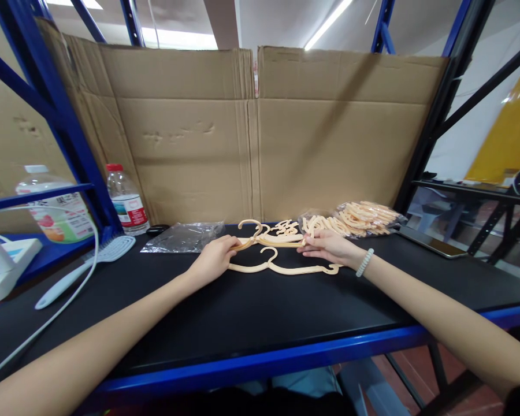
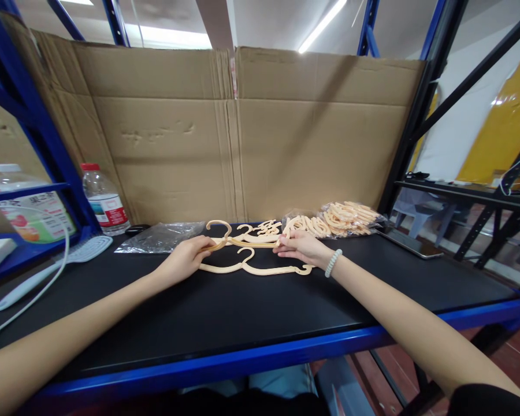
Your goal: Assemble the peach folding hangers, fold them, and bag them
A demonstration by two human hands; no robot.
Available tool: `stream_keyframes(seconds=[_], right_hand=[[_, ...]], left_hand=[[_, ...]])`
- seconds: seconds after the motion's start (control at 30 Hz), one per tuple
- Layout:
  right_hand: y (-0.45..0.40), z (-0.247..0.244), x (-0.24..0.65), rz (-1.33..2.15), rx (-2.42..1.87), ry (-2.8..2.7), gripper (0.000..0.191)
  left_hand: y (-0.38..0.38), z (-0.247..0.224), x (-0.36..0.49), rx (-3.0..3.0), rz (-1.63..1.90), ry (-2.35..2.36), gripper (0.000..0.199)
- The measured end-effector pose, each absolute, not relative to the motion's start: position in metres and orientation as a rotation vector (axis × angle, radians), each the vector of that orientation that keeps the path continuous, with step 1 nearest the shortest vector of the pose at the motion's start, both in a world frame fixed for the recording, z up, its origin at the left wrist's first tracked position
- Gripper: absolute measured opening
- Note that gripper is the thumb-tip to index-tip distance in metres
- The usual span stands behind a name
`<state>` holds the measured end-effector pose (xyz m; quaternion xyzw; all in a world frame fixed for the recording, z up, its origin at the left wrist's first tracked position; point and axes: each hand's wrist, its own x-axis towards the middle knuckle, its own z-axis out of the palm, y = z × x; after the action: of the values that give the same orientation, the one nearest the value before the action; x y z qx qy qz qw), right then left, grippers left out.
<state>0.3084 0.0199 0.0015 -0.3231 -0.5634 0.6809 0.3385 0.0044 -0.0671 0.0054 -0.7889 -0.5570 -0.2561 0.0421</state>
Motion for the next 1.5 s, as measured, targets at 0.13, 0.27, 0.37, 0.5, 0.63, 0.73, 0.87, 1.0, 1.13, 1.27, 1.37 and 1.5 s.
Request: stream_keyframes(seconds=[0.13, 0.27, 0.37, 0.5, 0.63, 0.73, 0.87, 1.0, 1.13, 1.27, 1.37, 1.5], right_hand=[[0.017, 0.002, 0.307, 1.787, -0.840, -1.477, 0.011], [0.014, 0.004, 0.306, 1.744, -0.845, -1.508, 0.013], [0.013, 0.004, 0.305, 1.702, -0.866, -1.502, 0.014], [0.014, 0.003, 0.304, 1.659, -0.859, -1.501, 0.014], [0.015, -0.002, 0.301, 1.600, -0.849, -1.500, 0.016], [0.014, -0.004, 0.299, 1.551, -0.821, -1.506, 0.019], [0.013, -0.005, 0.296, 1.471, -0.831, -1.488, 0.021], [0.013, -0.006, 0.293, 1.403, -0.836, -1.459, 0.021], [0.013, -0.007, 0.293, 1.318, -0.851, -1.464, 0.019], [0.017, -0.008, 0.295, 1.284, -0.845, -1.443, 0.019], [0.018, -0.009, 0.296, 1.316, -0.821, -1.413, 0.025], [0.015, -0.007, 0.296, 1.368, -0.806, -1.414, 0.030]], left_hand=[[-0.067, 0.004, 0.005, -2.427, -0.786, -1.708, 0.021], [-0.068, 0.005, 0.006, -2.431, -0.788, -1.697, 0.021], [-0.070, 0.006, 0.008, -2.448, -0.808, -1.655, 0.019], [-0.073, 0.007, 0.010, -2.459, -0.823, -1.629, 0.019], [-0.073, 0.007, 0.011, -2.465, -0.821, -1.650, 0.018], [-0.074, 0.008, 0.011, -2.458, -0.824, -1.670, 0.017], [-0.074, 0.009, 0.012, -2.460, -0.821, -1.670, 0.016], [-0.074, 0.008, 0.012, -2.467, -0.824, -1.670, 0.016], [-0.074, 0.008, 0.013, -2.483, -0.817, -1.688, 0.017], [-0.076, 0.010, 0.017, -2.484, -0.827, -1.719, 0.019], [-0.078, 0.012, 0.020, -2.476, -0.864, -1.702, 0.020], [-0.081, 0.015, 0.020, -2.483, -0.840, -1.703, 0.022]])
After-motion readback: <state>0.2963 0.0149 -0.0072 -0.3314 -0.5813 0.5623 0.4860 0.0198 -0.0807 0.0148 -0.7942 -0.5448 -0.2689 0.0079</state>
